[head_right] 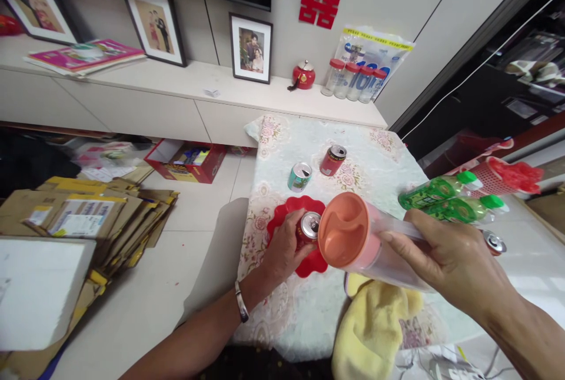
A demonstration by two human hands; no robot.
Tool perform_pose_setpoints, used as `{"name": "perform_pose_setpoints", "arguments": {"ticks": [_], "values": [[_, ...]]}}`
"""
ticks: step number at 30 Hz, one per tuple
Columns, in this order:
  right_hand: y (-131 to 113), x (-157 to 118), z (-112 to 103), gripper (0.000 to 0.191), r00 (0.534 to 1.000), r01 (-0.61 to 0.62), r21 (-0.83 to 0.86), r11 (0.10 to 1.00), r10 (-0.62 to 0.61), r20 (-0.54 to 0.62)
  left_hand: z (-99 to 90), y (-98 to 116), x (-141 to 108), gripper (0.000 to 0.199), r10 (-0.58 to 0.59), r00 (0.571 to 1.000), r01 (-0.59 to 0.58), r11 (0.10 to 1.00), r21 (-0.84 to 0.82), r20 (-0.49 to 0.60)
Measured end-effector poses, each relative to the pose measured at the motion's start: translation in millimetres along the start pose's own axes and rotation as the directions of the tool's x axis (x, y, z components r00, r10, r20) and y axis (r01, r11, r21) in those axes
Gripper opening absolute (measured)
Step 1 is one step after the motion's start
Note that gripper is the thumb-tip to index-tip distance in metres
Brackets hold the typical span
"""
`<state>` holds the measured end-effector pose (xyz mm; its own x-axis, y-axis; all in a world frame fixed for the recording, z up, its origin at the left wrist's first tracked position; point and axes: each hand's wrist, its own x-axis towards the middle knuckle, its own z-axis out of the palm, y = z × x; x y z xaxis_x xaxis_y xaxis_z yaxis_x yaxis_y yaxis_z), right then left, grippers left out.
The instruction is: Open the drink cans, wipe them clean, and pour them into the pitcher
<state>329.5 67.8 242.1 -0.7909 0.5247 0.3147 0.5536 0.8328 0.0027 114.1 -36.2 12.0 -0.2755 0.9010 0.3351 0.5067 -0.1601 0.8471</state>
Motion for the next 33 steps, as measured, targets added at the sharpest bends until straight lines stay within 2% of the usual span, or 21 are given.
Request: {"name": "perform_pose_setpoints", "arguments": {"ticks": [10,25,29,33], "values": [[-2.8,-0.5,-0.3,0.051,0.988,-0.142,0.060,0.988,0.138,0.063,-2.8,2.6,0.4,0.081,-0.027,0.999,0.028,0.999,-0.016,0.027],[-0.8,1.5,-0.1,0.050,0.999,-0.037,0.030,0.999,0.036,0.024,-3.6,2.6,0.6,0.082,-0.002,1.000,0.002,1.000,-0.002,0.030],[1.3,-0.5,0.2,0.050,0.999,-0.048,0.034,0.998,0.047,0.021,-3.9,2.1,0.3,0.085,-0.013,0.999,0.014,1.000,-0.021,0.037],[1.2,-2.7,0.5,0.050,0.992,-0.116,0.058,0.992,0.113,0.050,-3.5,2.3,0.1,0.085,-0.014,0.999,0.014,1.000,-0.017,0.031]]}}
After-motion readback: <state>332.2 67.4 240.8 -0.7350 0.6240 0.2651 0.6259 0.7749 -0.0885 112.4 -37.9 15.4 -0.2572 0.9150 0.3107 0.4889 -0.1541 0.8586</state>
